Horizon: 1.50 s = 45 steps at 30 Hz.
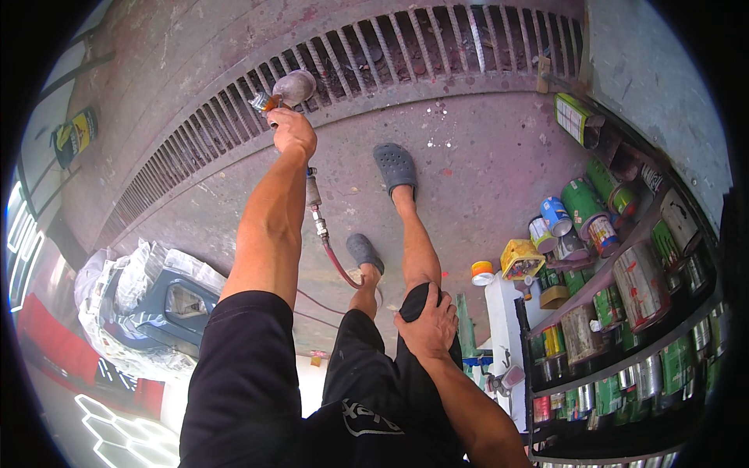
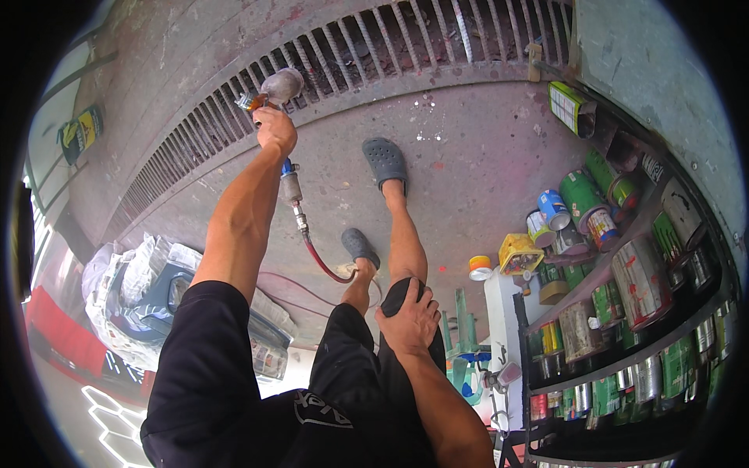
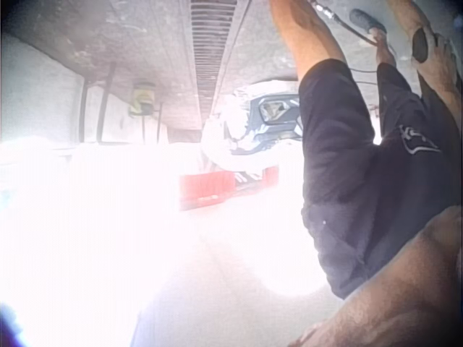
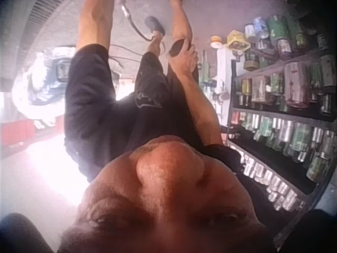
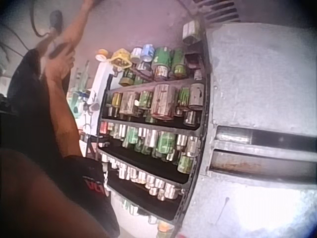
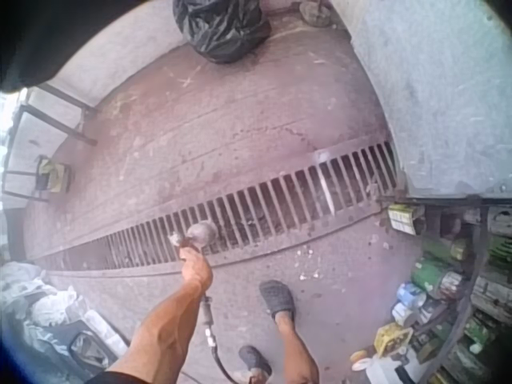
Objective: The person uses a spray gun to apply paint to a car bumper that is masked with newspaper and plastic. They walk around the bumper, spraying multiple passes, then refill the spray gun cup from a paint can and continue spraying.
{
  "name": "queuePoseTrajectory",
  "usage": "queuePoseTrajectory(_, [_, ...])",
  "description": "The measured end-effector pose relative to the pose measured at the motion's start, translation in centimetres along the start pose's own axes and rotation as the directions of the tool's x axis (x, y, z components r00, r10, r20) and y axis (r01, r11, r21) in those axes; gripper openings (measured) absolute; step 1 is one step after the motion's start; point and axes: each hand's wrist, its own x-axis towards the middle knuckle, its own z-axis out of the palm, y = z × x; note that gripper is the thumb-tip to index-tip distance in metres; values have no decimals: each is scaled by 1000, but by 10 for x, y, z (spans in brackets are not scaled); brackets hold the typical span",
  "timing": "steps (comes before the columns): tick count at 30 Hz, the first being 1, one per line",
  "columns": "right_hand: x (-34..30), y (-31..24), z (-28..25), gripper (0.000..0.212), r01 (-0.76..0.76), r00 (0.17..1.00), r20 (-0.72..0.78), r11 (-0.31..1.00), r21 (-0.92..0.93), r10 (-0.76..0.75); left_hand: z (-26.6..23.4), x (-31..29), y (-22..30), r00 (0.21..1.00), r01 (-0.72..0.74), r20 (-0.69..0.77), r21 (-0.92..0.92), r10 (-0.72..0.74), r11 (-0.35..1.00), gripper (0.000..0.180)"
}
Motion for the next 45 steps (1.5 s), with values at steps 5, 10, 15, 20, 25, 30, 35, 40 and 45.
queuePoseTrajectory(5, [-1,-2,-2,109,-9,1000,6,1000,-5,9,-2,-3,2,1000,11,-7,-32,-11,999,75])
queuePoseTrajectory(10, [0,0,1,109,10,1000,-7,1000,-4,-10,5,-3,-2,997,12,-73,31,-9,999,74])
queuePoseTrajectory(15, [0,0,1,110,9,1000,-11,1000,-9,-9,-9,-6,5,1000,20,-13,-13,-20,1000,75])
queuePoseTrajectory(20, [1,1,1,109,14,1000,-4,1000,-11,-14,-2,-3,2,1000,5,-27,45,-4,999,75])
queuePoseTrajectory(25, [2,5,1,108,15,1000,-11,1000,-8,-15,-4,-7,4,999,-16,-36,44,18,999,75])
queuePoseTrajectory(30, [0,6,-3,105,45,997,-63,999,0,-45,-17,-7,0,997,-50,49,-56,53,997,75])
queuePoseTrajectory(35, [0,5,-16,103,72,996,-41,997,-24,-73,9,14,-62,967,-169,163,-159,195,973,85])
queuePoseTrajectory(40, [-2,4,-18,104,137,988,-68,988,-78,-142,51,-37,-172,955,-160,167,-411,246,897,92])
queuePoseTrajectory(45, [-13,1,-26,104,147,987,-42,970,-191,-157,52,-172,-239,954,32,228,-720,194,693,79])
